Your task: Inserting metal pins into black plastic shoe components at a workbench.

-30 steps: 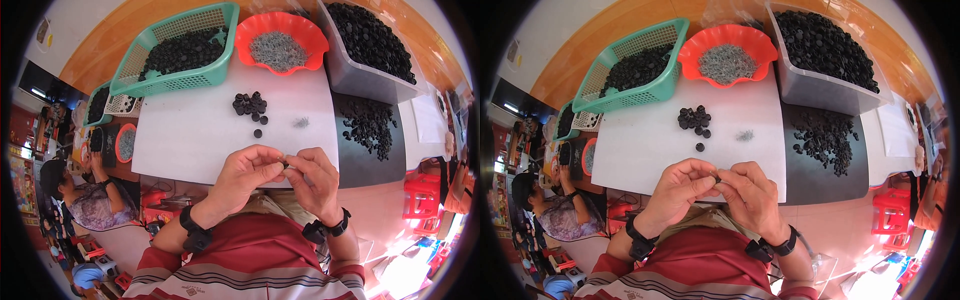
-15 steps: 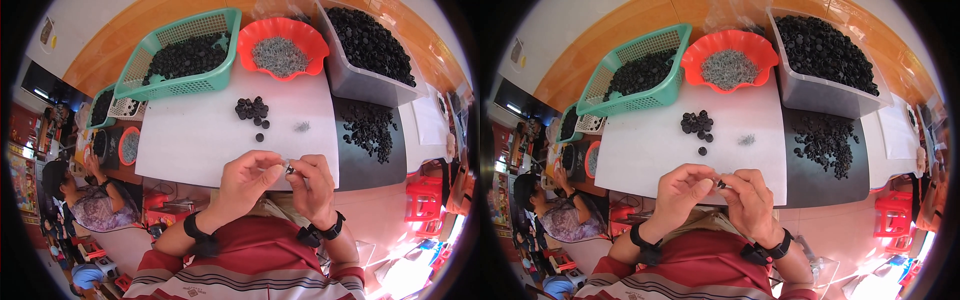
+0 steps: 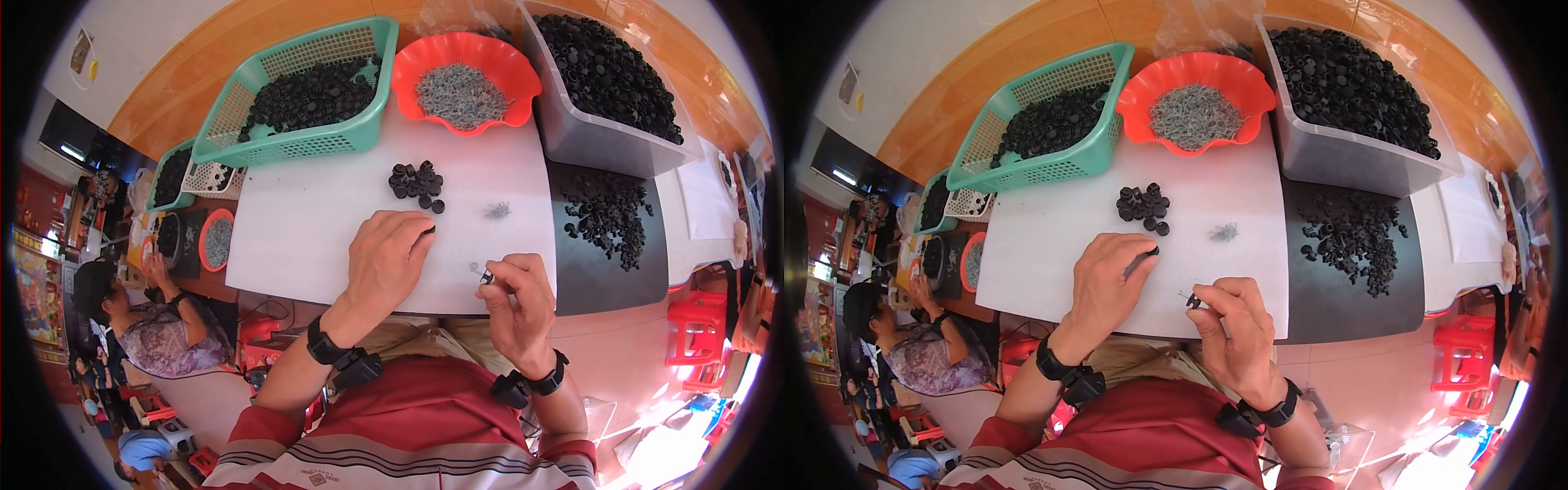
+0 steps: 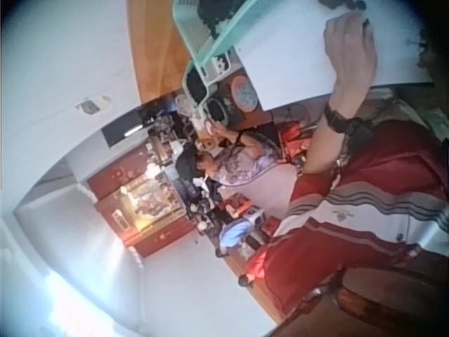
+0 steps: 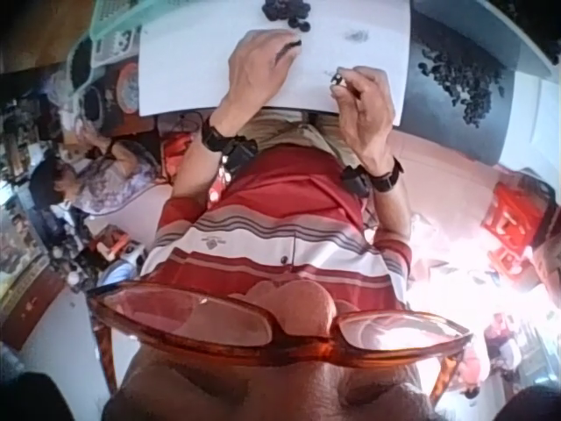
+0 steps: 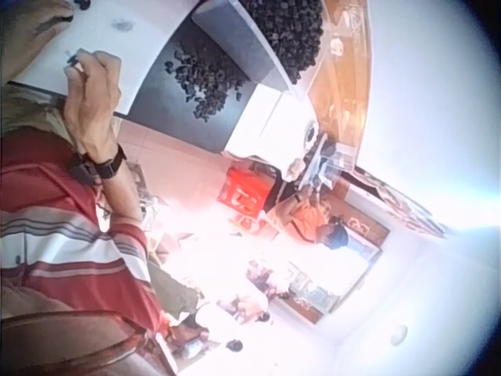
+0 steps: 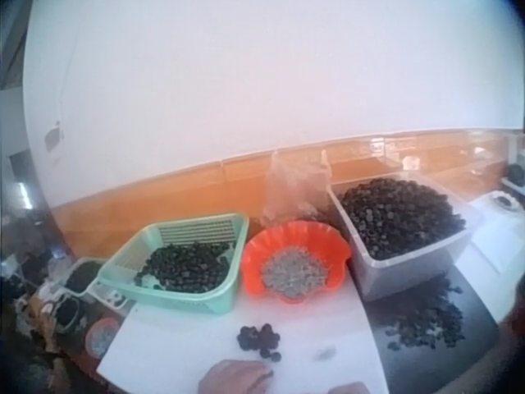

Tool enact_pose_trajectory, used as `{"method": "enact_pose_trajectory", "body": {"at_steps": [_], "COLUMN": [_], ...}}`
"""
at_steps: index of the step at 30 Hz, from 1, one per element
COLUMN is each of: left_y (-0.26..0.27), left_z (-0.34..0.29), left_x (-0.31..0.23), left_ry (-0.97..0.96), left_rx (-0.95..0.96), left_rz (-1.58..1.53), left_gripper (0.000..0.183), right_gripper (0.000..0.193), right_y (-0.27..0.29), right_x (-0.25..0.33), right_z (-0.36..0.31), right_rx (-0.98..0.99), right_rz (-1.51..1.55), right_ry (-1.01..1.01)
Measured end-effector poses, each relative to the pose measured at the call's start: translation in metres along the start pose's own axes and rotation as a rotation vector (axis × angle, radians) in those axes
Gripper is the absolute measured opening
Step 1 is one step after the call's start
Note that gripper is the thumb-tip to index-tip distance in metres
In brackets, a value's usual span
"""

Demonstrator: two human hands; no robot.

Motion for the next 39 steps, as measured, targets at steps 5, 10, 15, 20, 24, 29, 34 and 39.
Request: {"method": "enact_pose_trajectory", "body": {"at_steps": [5,10,15,20,24,29,34,39], "left_y": [0.006,0.001,-0.006,-0.009,-0.014,-0.015,-0.013,-0.015], "left_z": [0.0,-0.004,-0.01,-0.013,-0.016,-0.019,-0.019,-0.018], "left_x": [0.001,0.012,0.014,0.012,0.013,0.01,0.004,-0.004], "left_ry": [0.158,0.293,0.433,0.538,0.588,0.618,0.598,0.62], "left_rx": [-0.003,0.041,0.117,0.199,0.198,0.236,0.245,0.307], "left_rz": [-0.234,-0.577,-0.774,-0.87,-1.04,-1.088,-1.129,-1.176], "left_gripper": [0.021,0.023,0.023,0.026,0.023,0.021,0.023,0.029], "right_gripper": [0.027,0.027,0.027,0.028,0.028,0.028,0.027,0.024], "right_y": [0.0,0.0,0.0,-0.001,-0.003,-0.006,-0.008,-0.013], "right_x": [-0.003,-0.004,-0.007,-0.007,-0.008,-0.008,-0.007,-0.002], "right_z": [0.0,0.002,0.001,0.003,0.002,0.003,0.004,0.009], "right_rx": [0.008,0.011,0.025,0.02,0.021,0.024,0.027,0.069], "right_rz": [0.032,0.051,0.078,0.098,0.118,0.152,0.181,0.27], "right_ry": [-0.033,-0.038,-0.082,-0.097,-0.123,-0.144,-0.155,-0.161]}}
Point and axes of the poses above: each hand's wrist, its own z-axis towards the middle knuckle, its own y-axis out of the back of the hand, x = y × z, the point moved 7 cm from there along z, towards the middle knuckle, and after that the axes turned 3 degrees about -x, right-handed, at the moved point
